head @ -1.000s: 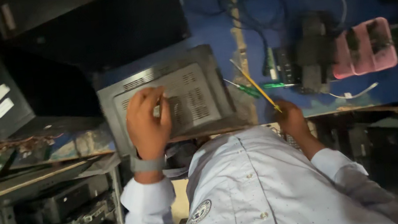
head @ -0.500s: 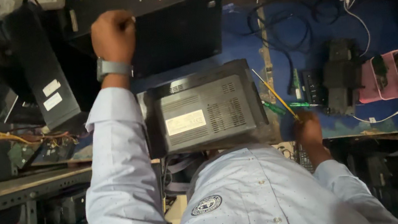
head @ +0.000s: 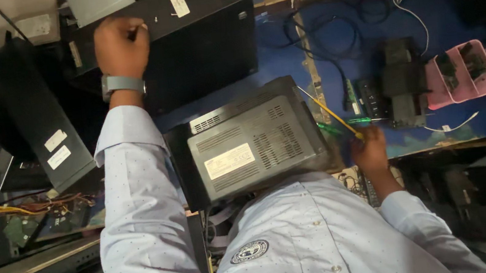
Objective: The person removes the front cover and a toner cartridge from a laser printer, then uses a screwdriver to remove screws from the back panel. The person flips the printer over and continues unscrewing the back panel.
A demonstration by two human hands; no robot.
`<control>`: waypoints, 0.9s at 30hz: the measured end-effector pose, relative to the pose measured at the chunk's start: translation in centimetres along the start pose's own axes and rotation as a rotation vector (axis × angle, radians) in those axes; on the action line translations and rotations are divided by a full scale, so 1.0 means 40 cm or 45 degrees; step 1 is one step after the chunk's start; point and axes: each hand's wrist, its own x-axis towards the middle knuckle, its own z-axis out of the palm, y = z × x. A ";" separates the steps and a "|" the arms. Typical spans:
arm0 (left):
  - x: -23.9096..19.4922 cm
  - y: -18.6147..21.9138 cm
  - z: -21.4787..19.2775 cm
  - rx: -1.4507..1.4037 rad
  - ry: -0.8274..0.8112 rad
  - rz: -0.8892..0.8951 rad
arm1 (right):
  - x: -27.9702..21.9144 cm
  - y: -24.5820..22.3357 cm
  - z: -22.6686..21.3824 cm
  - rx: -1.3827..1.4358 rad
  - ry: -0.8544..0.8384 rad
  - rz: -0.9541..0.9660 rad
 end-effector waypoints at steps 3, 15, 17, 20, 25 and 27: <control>-0.010 0.018 -0.011 -0.068 0.029 0.007 | 0.026 -0.092 -0.036 0.240 0.058 0.015; -0.512 0.250 -0.146 -0.476 -0.019 -0.479 | 0.151 -0.521 -0.155 0.756 -0.105 0.013; -0.569 0.261 -0.149 -0.458 -0.101 -0.551 | 0.159 -0.548 -0.160 0.639 -0.200 0.033; -0.623 0.258 -0.153 -0.139 -0.301 -0.363 | 0.146 -0.568 -0.168 0.592 -0.245 0.068; -0.635 0.244 -0.144 -0.306 -0.393 -0.378 | 0.132 -0.608 -0.153 0.684 -0.149 0.178; -0.636 0.243 -0.145 -0.307 -0.427 -0.380 | 0.132 -0.619 -0.154 0.678 -0.135 0.174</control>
